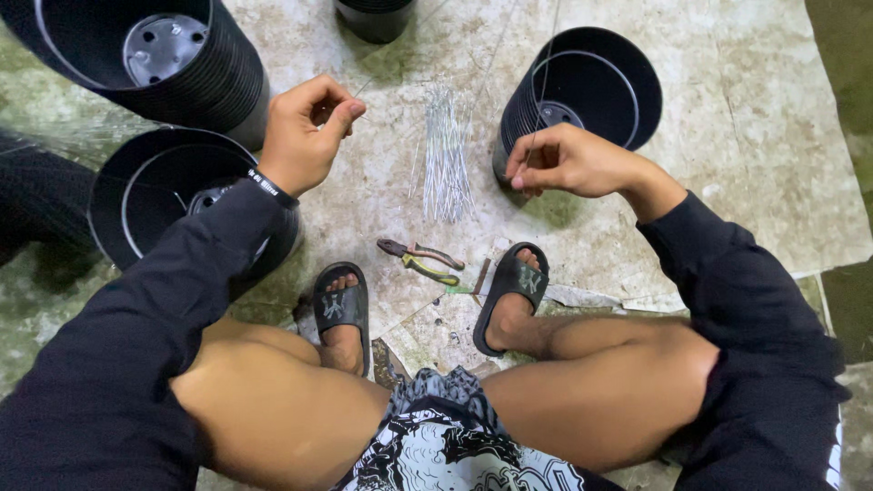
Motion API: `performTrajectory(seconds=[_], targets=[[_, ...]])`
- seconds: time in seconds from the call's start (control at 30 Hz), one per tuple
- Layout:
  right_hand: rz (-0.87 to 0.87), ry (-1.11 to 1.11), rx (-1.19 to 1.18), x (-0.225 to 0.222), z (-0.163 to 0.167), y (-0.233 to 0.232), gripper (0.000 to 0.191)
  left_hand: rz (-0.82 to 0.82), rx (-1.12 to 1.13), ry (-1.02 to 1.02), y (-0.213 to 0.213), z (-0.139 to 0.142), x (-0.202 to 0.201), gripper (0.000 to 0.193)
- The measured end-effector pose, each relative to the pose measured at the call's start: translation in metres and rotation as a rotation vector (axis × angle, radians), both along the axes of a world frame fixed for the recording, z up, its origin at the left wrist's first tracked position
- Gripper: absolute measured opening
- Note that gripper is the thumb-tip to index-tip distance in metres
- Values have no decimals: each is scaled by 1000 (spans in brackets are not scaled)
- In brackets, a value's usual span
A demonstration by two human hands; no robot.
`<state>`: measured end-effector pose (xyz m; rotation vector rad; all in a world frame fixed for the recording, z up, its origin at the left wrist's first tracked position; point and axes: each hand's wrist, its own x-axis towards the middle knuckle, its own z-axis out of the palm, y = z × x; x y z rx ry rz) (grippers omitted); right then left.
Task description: The person sits on the floor and assembles wire hangers into black plastic planters. They cut wire with pliers, bend it into a loop, and insert the ends into holes in the planter base, then secure the wire by bending it inside the pot.
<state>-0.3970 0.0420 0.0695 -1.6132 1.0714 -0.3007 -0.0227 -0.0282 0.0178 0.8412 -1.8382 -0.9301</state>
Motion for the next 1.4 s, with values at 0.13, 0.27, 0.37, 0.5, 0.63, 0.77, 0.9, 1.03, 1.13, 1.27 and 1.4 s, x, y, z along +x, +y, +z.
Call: performTrajectory(seconds=[0.13,0.27,0.37,0.5,0.63,0.77,0.9,1.03,1.13,1.27,1.4], targets=[[-255,23,-12,-30,-2,1,15,-24,121,81,-3,-11,-9,15],[-341,-167,-166,-71,6,-2,12,-66,162,116,-15,-21,-30,12],[-378,-193,-308,-102,18,6,10,-97,187,114,-25,-34,-61,21],[-452,-242,-487,-118,26,5,8,-62,-159,-151,-10,-63,-142,56],[-612,-286,-563,-116,24,2,6,-272,-566,-426,13,-84,-236,72],[-603,-352,-610,-116,22,3,10,-84,-824,-505,17,-97,-310,66],[-628,-368,-623,-126,21,15,7,-235,-665,-694,8,-102,-340,15],[-619,-362,-643,-138,21,22,8,-260,-731,-707,-2,-97,-340,14],[-629,-363,-643,-140,21,24,9,-320,-783,-680,-7,-89,-334,12],[-633,-389,-649,-133,29,22,10,-365,-784,-543,-12,-77,-317,7],[-609,-382,-727,-122,50,24,9,-430,-881,-532,-13,-49,-296,6]])
